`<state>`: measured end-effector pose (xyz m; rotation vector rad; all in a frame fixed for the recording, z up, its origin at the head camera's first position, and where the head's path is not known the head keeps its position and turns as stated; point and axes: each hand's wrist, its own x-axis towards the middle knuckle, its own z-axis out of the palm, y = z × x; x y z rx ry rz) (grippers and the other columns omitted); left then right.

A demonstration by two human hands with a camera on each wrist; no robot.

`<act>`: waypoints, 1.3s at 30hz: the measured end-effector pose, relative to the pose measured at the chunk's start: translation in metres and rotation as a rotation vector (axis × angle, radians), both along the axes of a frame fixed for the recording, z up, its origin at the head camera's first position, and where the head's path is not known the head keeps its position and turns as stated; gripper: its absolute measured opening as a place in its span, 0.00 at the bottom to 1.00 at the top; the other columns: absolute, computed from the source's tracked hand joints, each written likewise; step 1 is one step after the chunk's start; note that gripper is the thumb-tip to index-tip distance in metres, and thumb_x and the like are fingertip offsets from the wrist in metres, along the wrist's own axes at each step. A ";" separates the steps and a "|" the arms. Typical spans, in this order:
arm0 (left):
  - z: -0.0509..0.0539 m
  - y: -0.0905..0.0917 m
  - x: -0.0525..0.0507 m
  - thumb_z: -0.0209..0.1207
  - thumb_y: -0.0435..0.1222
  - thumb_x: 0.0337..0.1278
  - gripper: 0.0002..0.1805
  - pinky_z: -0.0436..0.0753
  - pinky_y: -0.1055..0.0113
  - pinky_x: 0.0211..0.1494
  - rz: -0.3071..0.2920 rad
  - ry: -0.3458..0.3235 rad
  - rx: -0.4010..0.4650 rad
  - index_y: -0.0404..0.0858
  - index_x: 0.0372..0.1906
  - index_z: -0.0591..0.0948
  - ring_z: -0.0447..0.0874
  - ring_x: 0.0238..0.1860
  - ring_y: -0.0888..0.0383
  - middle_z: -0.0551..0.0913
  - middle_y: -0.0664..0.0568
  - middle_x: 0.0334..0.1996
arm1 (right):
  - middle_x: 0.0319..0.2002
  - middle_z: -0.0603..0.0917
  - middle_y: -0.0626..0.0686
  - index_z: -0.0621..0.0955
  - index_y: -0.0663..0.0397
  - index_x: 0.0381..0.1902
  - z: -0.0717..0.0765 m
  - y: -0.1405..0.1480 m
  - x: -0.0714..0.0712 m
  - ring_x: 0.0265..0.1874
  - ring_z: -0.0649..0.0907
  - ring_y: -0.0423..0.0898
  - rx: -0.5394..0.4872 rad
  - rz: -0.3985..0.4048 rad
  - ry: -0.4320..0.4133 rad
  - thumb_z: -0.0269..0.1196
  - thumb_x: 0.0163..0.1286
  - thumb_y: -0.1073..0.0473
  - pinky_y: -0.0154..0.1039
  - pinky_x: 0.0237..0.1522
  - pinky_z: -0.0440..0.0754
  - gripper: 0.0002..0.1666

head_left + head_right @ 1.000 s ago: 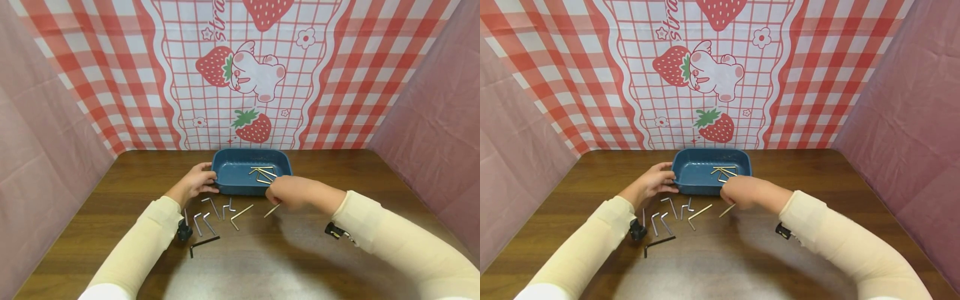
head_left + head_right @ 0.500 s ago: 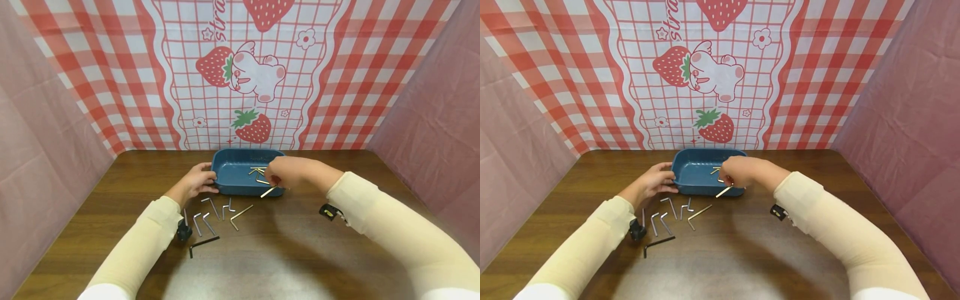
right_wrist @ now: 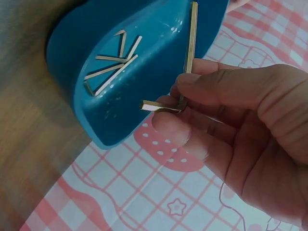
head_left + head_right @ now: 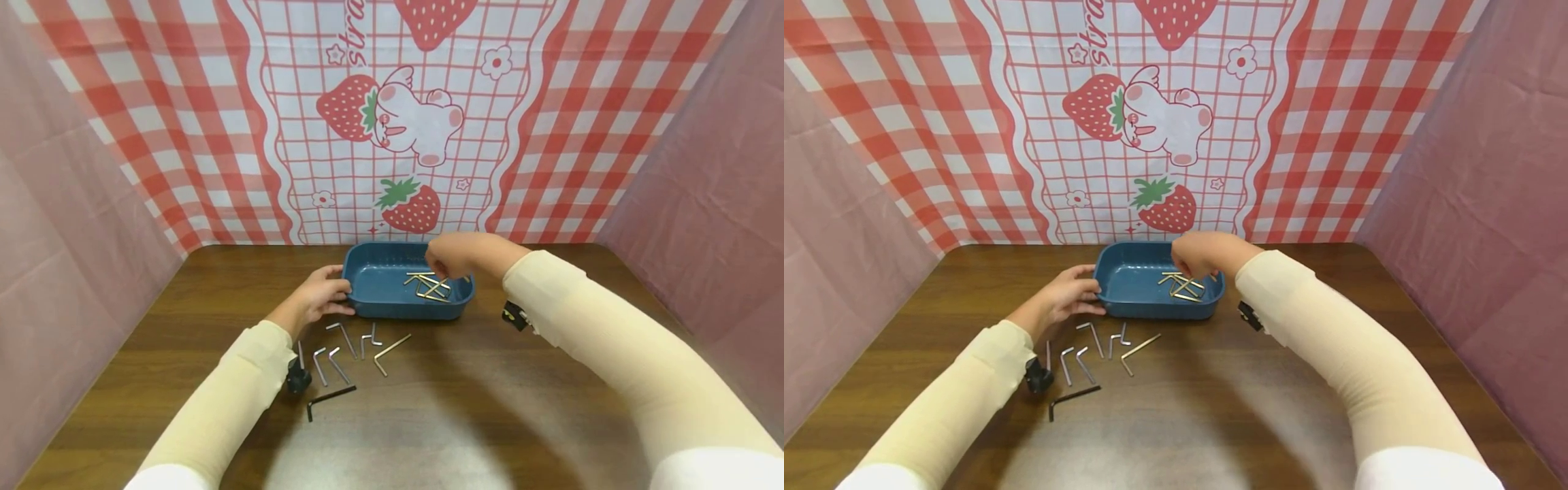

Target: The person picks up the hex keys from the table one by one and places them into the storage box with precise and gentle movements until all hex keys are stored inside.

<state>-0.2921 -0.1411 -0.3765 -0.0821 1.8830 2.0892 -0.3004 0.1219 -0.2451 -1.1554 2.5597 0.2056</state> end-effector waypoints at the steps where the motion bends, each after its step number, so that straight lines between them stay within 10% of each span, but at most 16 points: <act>1: 0.000 0.000 0.000 0.49 0.21 0.55 0.38 0.83 0.47 0.45 0.000 0.001 0.001 0.32 0.74 0.55 0.79 0.40 0.47 0.72 0.33 0.45 | 0.21 0.77 0.47 0.80 0.55 0.22 0.001 -0.002 -0.002 0.22 0.75 0.42 0.004 0.000 -0.003 0.58 0.52 0.79 0.33 0.24 0.74 0.14; 17: -0.004 -0.002 0.002 0.49 0.21 0.55 0.37 0.83 0.46 0.45 0.006 -0.002 0.006 0.33 0.73 0.56 0.79 0.39 0.47 0.71 0.34 0.44 | 0.25 0.83 0.49 0.85 0.59 0.29 -0.028 -0.019 -0.039 0.18 0.78 0.42 0.032 -0.089 -0.027 0.55 0.52 0.80 0.35 0.24 0.79 0.17; 39: 0.000 0.000 -0.001 0.50 0.22 0.55 0.38 0.82 0.45 0.47 0.006 -0.011 0.004 0.34 0.73 0.57 0.79 0.34 0.51 0.72 0.39 0.38 | 0.28 0.83 0.49 0.86 0.61 0.32 -0.054 -0.030 -0.049 0.29 0.79 0.46 -0.035 -0.044 -0.035 0.56 0.56 0.79 0.40 0.34 0.81 0.15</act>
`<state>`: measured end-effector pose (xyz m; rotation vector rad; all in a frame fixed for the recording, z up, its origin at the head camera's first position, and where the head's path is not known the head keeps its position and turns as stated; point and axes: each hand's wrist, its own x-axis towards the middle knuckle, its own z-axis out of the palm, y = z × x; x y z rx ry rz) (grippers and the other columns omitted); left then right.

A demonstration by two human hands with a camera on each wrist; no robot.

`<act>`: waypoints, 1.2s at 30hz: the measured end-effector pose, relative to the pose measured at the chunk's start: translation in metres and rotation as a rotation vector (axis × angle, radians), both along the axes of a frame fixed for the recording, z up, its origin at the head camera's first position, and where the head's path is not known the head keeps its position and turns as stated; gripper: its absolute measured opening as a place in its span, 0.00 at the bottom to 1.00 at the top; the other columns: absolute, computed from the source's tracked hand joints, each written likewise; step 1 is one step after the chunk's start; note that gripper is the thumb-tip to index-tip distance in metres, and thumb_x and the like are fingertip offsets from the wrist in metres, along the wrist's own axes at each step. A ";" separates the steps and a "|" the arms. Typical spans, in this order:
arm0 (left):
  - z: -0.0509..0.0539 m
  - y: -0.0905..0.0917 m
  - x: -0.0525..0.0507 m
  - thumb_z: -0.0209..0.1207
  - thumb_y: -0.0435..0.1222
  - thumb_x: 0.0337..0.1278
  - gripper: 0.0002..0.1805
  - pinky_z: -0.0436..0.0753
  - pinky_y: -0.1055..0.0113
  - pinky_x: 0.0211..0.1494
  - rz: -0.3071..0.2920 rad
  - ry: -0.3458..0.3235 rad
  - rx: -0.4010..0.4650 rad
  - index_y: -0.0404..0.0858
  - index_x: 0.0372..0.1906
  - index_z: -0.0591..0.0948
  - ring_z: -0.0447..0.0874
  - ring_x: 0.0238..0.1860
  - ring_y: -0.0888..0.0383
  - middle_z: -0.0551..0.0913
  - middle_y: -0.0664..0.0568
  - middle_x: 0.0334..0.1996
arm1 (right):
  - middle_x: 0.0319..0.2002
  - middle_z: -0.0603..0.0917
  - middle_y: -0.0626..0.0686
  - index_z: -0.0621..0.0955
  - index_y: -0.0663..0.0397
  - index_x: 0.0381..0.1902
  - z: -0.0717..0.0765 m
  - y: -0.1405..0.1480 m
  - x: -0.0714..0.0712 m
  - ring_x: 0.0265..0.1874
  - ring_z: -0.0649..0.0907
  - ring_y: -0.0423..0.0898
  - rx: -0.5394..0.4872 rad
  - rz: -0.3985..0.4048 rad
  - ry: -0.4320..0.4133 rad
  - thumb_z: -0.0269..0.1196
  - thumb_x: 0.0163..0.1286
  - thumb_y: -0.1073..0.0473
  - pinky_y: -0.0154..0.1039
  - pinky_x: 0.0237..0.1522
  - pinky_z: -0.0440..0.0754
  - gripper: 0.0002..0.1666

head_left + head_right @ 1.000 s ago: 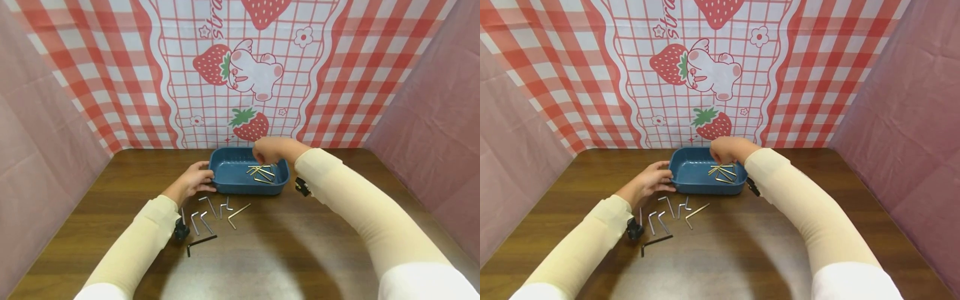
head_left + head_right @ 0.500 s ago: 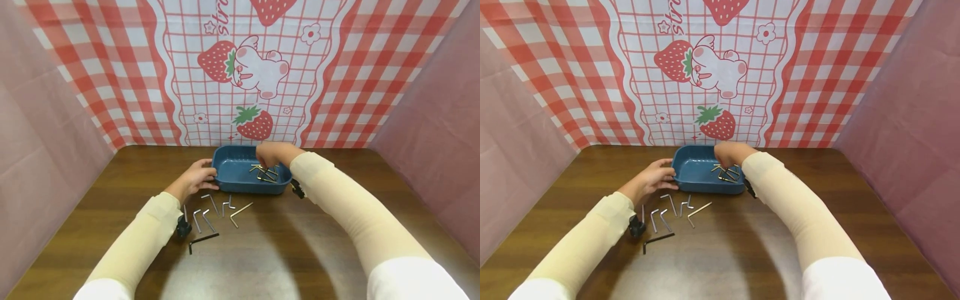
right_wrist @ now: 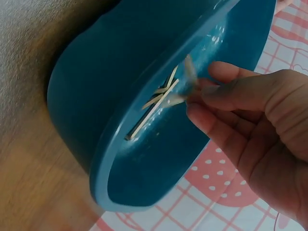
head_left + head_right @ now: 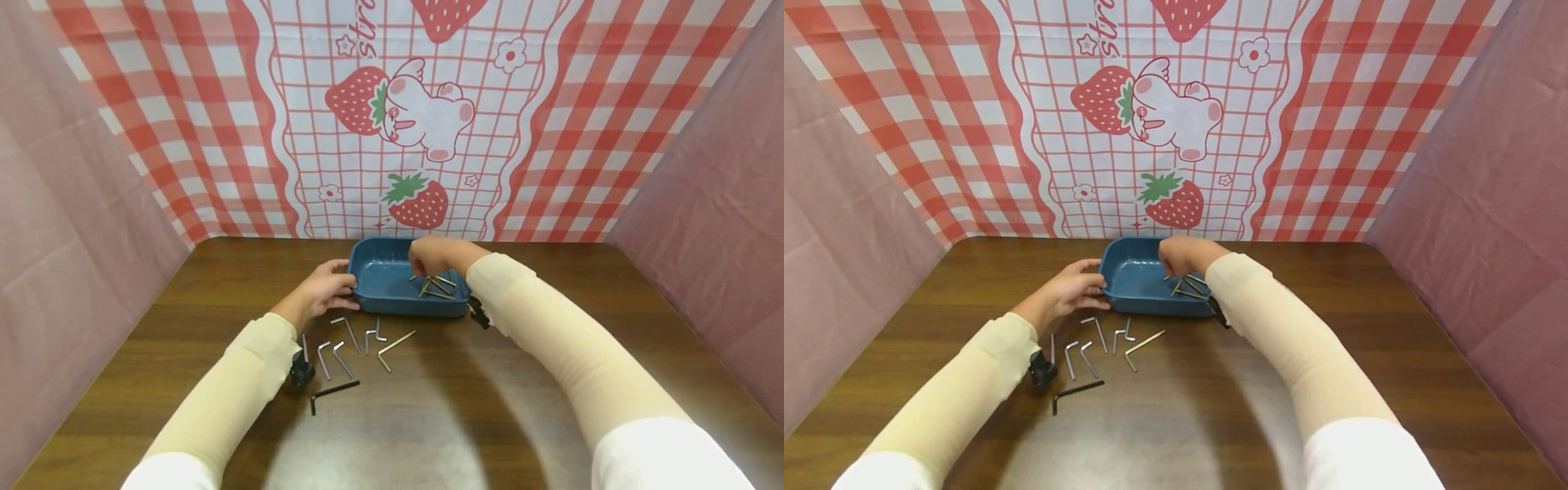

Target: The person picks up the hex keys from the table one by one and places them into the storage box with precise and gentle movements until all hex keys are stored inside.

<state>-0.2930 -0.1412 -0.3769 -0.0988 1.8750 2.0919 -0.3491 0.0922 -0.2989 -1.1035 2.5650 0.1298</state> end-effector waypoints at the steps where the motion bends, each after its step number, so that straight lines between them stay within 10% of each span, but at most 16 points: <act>1: 0.000 0.000 0.000 0.50 0.22 0.55 0.38 0.83 0.45 0.46 -0.001 0.000 0.000 0.34 0.73 0.57 0.79 0.34 0.51 0.72 0.39 0.38 | 0.28 0.83 0.49 0.86 0.61 0.32 0.000 -0.001 0.000 0.29 0.79 0.46 -0.005 0.004 0.000 0.55 0.55 0.79 0.40 0.34 0.81 0.16; 36: 0.002 0.003 0.002 0.49 0.21 0.55 0.38 0.83 0.47 0.44 -0.002 0.019 -0.021 0.32 0.73 0.56 0.80 0.35 0.49 0.73 0.36 0.39 | 0.37 0.84 0.55 0.83 0.60 0.40 0.008 0.021 0.020 0.39 0.81 0.50 -0.140 0.001 0.011 0.70 0.55 0.66 0.46 0.45 0.80 0.13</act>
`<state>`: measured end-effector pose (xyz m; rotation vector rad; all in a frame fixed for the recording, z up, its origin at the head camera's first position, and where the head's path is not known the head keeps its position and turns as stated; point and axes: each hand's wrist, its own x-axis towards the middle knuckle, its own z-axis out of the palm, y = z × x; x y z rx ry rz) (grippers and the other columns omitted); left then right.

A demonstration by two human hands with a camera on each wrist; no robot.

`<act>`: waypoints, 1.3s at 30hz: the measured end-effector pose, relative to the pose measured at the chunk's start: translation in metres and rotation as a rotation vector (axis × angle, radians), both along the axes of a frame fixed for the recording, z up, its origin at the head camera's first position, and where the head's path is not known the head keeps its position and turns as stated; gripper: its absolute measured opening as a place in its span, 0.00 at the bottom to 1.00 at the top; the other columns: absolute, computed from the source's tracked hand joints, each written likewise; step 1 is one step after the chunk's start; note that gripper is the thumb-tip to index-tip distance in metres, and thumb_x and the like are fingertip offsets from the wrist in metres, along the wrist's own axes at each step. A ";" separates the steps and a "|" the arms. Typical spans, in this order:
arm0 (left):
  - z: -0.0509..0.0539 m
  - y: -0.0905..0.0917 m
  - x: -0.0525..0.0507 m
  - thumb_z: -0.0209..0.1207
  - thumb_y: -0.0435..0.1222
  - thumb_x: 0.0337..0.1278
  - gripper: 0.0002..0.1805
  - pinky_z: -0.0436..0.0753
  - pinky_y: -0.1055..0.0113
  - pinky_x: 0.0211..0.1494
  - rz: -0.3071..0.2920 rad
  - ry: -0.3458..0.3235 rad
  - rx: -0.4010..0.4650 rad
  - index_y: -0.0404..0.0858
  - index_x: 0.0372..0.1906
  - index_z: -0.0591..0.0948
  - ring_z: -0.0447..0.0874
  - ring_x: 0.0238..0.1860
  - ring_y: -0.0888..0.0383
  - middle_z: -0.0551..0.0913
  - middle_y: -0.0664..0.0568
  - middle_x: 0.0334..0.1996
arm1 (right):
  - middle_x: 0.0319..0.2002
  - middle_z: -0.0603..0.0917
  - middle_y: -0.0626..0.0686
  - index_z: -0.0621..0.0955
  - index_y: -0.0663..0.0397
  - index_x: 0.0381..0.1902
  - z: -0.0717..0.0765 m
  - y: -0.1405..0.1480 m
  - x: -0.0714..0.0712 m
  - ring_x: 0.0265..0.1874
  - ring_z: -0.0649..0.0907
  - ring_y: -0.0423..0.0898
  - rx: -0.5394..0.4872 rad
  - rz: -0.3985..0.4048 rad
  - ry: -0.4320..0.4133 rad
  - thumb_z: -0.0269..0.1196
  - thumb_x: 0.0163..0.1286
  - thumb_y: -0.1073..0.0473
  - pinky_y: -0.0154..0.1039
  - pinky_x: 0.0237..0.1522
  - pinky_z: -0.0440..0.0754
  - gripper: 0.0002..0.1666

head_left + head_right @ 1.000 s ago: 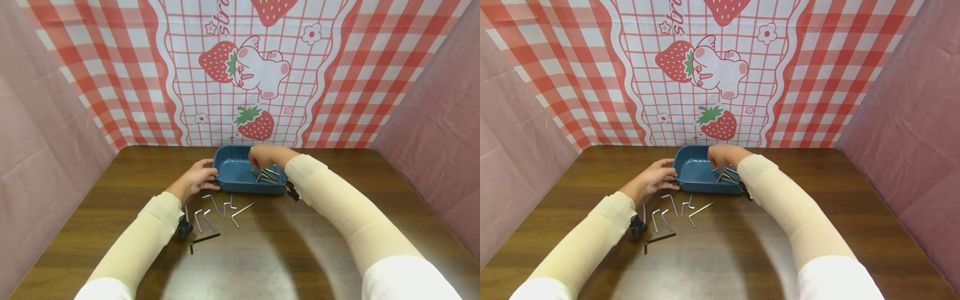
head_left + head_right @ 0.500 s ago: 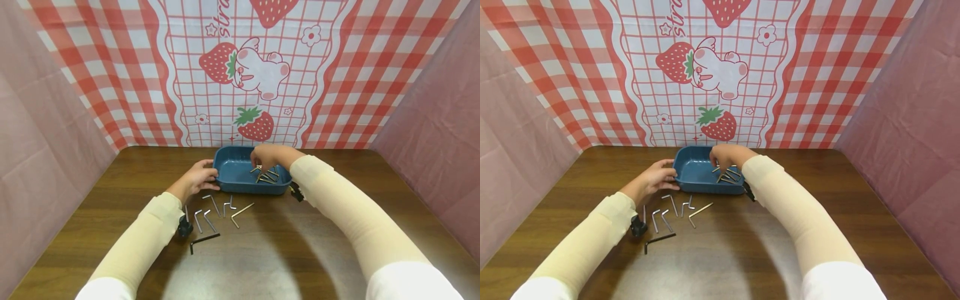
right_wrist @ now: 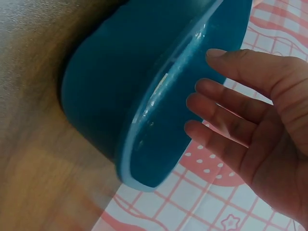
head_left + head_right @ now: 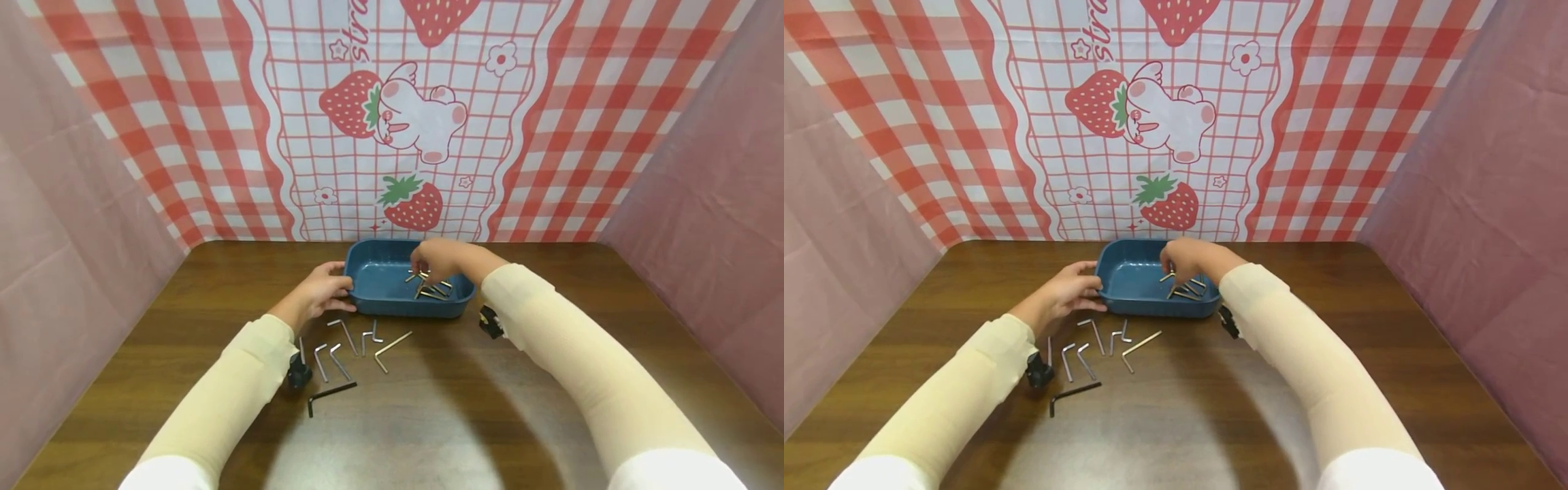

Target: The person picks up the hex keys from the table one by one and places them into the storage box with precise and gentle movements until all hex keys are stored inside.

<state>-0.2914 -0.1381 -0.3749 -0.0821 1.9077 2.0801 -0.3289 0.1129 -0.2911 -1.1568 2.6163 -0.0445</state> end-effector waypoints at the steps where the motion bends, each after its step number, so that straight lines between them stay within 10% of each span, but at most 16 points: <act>1: 0.000 0.000 0.000 0.49 0.21 0.55 0.38 0.83 0.47 0.45 -0.001 -0.001 0.002 0.31 0.73 0.55 0.80 0.35 0.49 0.72 0.37 0.39 | 0.37 0.84 0.55 0.83 0.60 0.39 -0.001 0.001 0.001 0.39 0.81 0.50 -0.011 0.002 0.004 0.70 0.56 0.66 0.46 0.45 0.80 0.12; 39: 0.000 0.002 0.001 0.49 0.21 0.51 0.39 0.85 0.49 0.41 0.011 0.012 -0.014 0.29 0.72 0.55 0.78 0.31 0.53 0.73 0.36 0.38 | 0.35 0.82 0.51 0.84 0.59 0.37 -0.028 0.050 0.067 0.36 0.81 0.50 -0.457 -0.051 0.298 0.70 0.56 0.66 0.46 0.41 0.81 0.10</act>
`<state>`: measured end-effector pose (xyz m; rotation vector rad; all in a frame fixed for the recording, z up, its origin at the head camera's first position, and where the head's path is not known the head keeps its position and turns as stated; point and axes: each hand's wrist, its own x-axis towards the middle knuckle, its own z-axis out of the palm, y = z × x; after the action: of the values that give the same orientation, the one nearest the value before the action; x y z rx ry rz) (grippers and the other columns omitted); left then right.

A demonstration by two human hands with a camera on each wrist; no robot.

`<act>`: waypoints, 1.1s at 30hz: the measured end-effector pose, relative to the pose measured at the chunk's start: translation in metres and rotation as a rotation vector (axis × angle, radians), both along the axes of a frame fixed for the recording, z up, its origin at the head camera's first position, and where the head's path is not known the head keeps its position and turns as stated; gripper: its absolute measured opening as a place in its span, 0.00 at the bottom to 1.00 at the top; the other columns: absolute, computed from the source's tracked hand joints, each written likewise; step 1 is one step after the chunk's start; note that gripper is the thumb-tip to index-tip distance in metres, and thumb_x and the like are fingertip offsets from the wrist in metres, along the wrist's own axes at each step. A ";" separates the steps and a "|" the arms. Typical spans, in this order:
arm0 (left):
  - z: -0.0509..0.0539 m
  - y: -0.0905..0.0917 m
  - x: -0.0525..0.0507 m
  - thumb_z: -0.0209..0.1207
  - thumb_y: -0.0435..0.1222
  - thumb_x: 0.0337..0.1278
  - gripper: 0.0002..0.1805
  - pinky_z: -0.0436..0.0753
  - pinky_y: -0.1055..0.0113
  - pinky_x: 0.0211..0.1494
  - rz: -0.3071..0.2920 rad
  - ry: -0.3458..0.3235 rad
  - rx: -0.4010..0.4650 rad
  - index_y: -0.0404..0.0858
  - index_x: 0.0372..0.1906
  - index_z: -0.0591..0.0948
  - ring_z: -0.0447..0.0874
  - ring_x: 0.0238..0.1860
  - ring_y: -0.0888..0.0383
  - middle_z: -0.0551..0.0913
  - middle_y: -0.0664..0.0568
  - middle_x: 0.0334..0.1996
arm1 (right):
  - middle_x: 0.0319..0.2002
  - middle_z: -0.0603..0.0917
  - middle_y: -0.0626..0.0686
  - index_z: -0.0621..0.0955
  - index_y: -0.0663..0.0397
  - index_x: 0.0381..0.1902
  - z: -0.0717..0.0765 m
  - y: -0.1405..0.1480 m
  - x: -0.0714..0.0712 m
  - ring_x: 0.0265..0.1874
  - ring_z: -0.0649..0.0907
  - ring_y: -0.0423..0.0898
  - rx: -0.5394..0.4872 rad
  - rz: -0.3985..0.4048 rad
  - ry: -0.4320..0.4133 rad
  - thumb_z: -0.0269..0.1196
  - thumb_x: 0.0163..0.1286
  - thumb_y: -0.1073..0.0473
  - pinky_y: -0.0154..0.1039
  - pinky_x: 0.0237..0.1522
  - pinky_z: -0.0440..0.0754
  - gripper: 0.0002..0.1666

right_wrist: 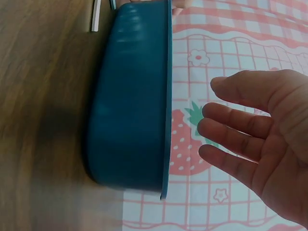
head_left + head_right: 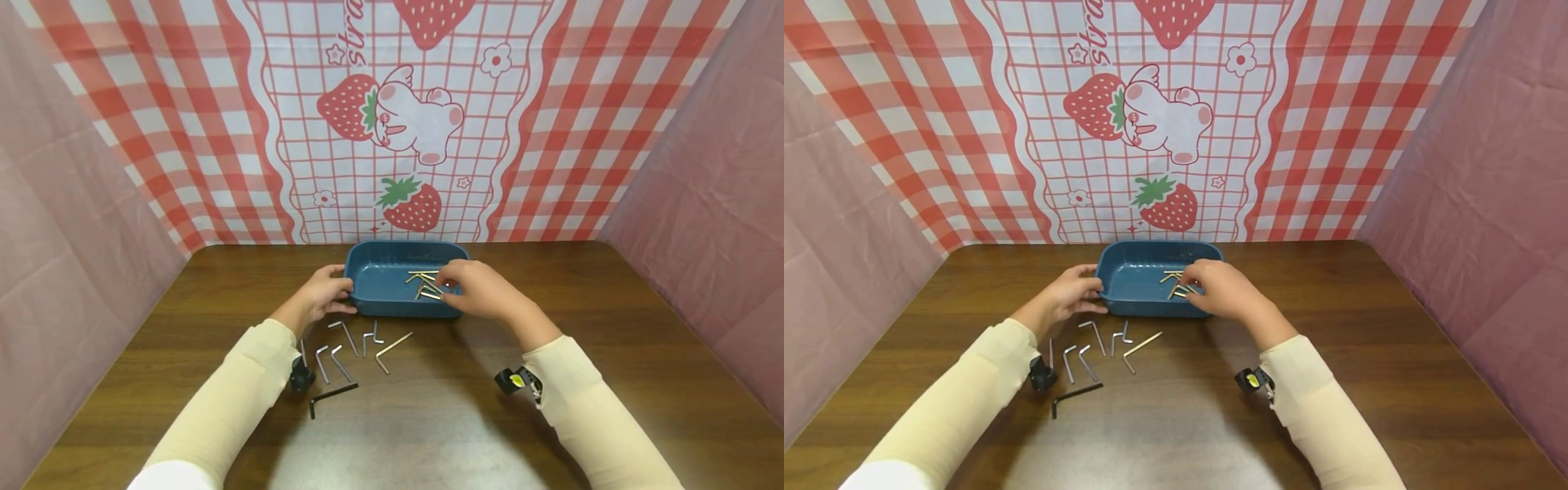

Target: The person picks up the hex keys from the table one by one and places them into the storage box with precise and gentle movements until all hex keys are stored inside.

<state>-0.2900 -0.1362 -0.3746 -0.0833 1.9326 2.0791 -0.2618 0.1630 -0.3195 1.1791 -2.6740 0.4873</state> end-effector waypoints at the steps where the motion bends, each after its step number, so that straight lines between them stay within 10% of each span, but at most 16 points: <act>1: 0.000 0.000 0.000 0.48 0.22 0.51 0.39 0.85 0.49 0.41 0.001 -0.001 -0.002 0.29 0.72 0.56 0.78 0.31 0.53 0.73 0.37 0.38 | 0.35 0.83 0.51 0.84 0.59 0.38 -0.001 0.002 0.001 0.36 0.81 0.50 -0.006 -0.004 -0.002 0.70 0.56 0.66 0.46 0.40 0.81 0.11; 12: -0.004 -0.003 -0.004 0.54 0.25 0.50 0.36 0.86 0.52 0.41 0.030 0.047 -0.070 0.22 0.68 0.61 0.77 0.37 0.51 0.73 0.39 0.37 | 0.33 0.84 0.54 0.83 0.59 0.37 -0.009 0.016 0.006 0.33 0.80 0.48 -0.079 -0.032 0.011 0.71 0.55 0.67 0.45 0.38 0.81 0.10; 20: 0.006 -0.004 0.002 0.57 0.28 0.57 0.33 0.85 0.61 0.45 0.093 0.061 -0.237 0.26 0.69 0.63 0.73 0.48 0.50 0.70 0.36 0.56 | 0.34 0.84 0.55 0.83 0.61 0.38 -0.014 0.024 0.005 0.34 0.83 0.51 -0.121 -0.055 -0.008 0.71 0.57 0.67 0.46 0.38 0.82 0.11; 27: 0.017 -0.011 0.014 0.58 0.30 0.60 0.29 0.85 0.58 0.45 0.040 0.231 -0.409 0.26 0.66 0.66 0.78 0.48 0.45 0.76 0.32 0.54 | 0.38 0.82 0.55 0.83 0.61 0.41 -0.017 0.032 0.005 0.35 0.81 0.51 -0.139 -0.083 0.042 0.73 0.56 0.63 0.46 0.38 0.81 0.16; 33: 0.026 -0.020 0.024 0.62 0.36 0.58 0.28 0.77 0.51 0.56 -0.006 0.461 -0.698 0.30 0.62 0.71 0.77 0.53 0.42 0.78 0.35 0.53 | 0.54 0.79 0.63 0.81 0.64 0.48 -0.016 0.038 0.006 0.56 0.76 0.59 -0.119 -0.113 0.030 0.74 0.55 0.58 0.56 0.58 0.74 0.25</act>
<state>-0.2660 -0.1560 -0.3489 0.2756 2.8467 1.3988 -0.2561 0.2012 -0.3352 0.9886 -2.6276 0.5954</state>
